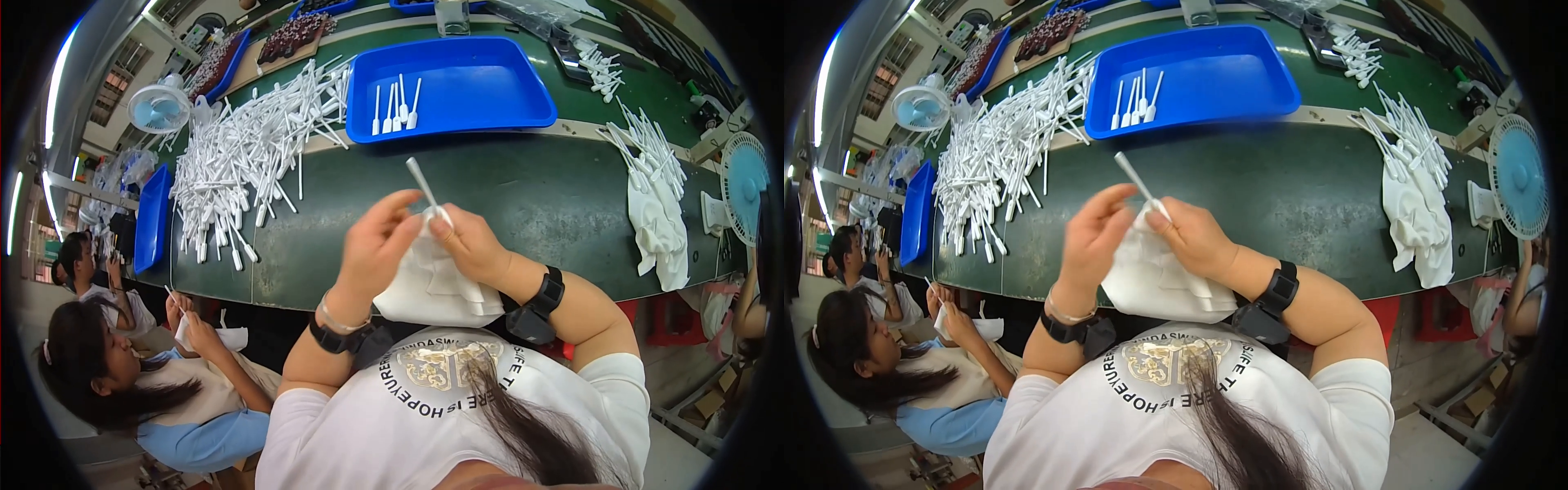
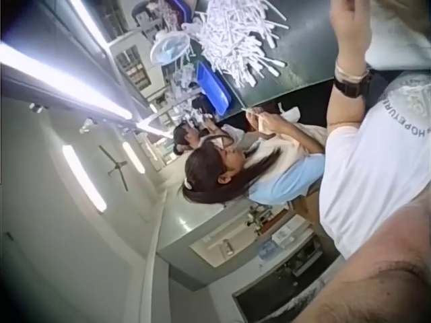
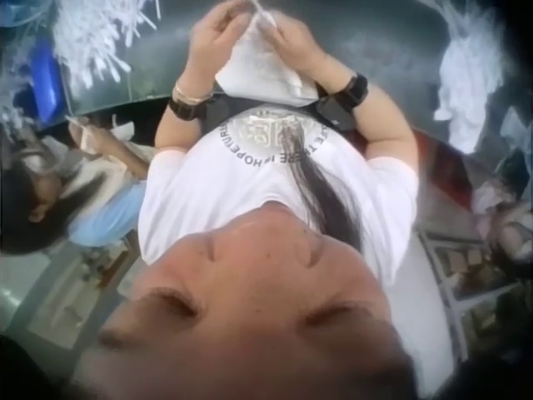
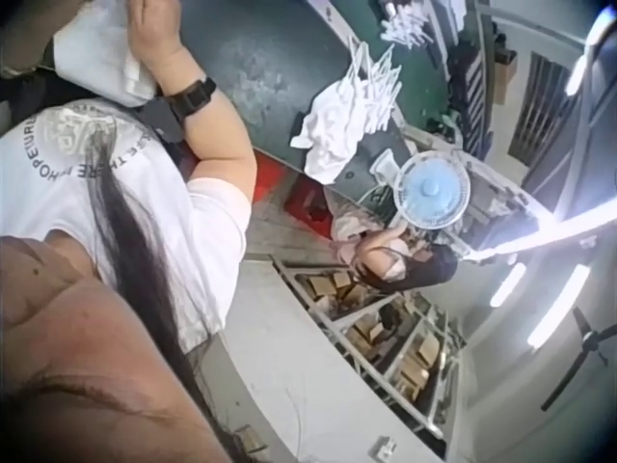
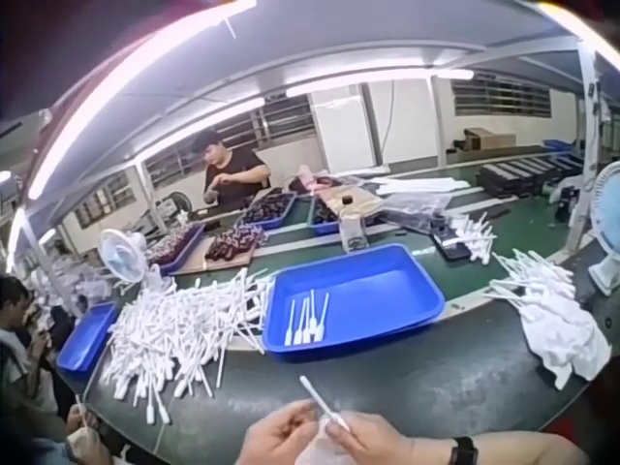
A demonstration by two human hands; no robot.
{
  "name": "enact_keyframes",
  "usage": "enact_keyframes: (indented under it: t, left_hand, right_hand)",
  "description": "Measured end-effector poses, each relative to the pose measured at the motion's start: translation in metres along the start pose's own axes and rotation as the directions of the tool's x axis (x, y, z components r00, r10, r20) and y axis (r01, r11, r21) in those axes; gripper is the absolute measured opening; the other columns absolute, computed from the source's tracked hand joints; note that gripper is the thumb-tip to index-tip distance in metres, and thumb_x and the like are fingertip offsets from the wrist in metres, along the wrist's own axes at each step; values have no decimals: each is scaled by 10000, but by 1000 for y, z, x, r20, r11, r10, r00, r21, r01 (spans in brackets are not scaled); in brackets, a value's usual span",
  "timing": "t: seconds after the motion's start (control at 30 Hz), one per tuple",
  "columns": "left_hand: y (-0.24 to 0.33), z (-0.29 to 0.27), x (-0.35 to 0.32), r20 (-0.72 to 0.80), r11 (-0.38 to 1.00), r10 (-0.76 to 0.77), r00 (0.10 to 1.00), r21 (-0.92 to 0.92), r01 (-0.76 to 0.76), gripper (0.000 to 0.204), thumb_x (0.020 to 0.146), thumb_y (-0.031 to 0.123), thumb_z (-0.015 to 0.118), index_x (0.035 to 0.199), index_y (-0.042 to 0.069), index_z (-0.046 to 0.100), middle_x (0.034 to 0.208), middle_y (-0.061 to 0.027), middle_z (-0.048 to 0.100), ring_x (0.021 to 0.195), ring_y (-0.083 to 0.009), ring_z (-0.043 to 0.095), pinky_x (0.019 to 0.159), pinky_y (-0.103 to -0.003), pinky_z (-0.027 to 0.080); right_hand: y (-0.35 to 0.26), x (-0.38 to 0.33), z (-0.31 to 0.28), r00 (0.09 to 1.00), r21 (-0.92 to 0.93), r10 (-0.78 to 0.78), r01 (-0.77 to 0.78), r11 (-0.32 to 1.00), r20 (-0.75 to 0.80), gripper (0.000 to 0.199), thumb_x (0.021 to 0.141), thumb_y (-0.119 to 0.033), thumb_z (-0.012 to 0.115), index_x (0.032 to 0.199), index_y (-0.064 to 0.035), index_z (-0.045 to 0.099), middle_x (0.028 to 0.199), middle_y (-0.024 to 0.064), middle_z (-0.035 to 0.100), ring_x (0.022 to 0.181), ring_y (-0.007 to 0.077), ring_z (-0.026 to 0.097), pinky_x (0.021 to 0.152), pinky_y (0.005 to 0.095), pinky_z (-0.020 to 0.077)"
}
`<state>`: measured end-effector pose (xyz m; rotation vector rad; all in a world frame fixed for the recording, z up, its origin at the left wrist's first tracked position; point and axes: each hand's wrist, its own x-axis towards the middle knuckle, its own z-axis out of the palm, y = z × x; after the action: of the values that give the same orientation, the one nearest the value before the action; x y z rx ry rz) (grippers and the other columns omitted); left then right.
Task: The person picks up a swab from a pile, wipes it with a cloth, and places it into a blue tray, repeating the process.
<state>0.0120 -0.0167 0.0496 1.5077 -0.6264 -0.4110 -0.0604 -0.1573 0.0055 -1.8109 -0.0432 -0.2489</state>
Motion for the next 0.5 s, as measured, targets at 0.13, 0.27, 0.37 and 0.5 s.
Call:
enact_keyframes:
  t: [0.13, 0.27, 0.37, 0.5]
  left_hand:
    - [-21, -1, 9, -35, 949, 253, 967, 205, -241, 88, 826, 104, 535, 808, 18, 521, 635, -11, 512, 505, -46, 448, 467, -154, 350]
    - [-2, -24, 14, -252, 946, -61, 966, -324, -25, 123, 840, 139, 528, 771, 38, 509, 586, 3, 493, 483, -37, 427, 446, -154, 343]
    - [4, -25, 9, -189, 954, -133, 973, -291, 74, 141, 849, 159, 518, 766, 45, 503, 577, 8, 491, 470, -33, 422, 431, -157, 342]
    - [-6, -16, 11, -214, 972, -138, 967, -217, 91, 152, 856, 171, 508, 769, 47, 500, 563, 14, 490, 454, -31, 420, 418, -159, 345]
  right_hand:
    - [-4, 2, 3, 992, -131, -98, 107, 986, 74, 318, 905, -305, 368, 918, -19, 507, 743, 82, 546, 680, 163, 533, 617, 287, 422]
    - [1, 3, -8, 998, 107, 37, -43, 993, 58, 314, 910, -289, 363, 980, -20, 509, 816, 53, 561, 734, 151, 535, 673, 267, 422]
    - [1, 8, -8, 984, 508, 165, -109, 854, -67, 317, 911, -283, 360, 1012, -18, 501, 842, 52, 561, 751, 158, 538, 700, 269, 425]
    - [-13, 9, -6, 938, 838, 316, -286, 465, 145, 321, 913, -273, 352, 1048, -16, 489, 879, 47, 554, 774, 128, 524, 730, 252, 419]
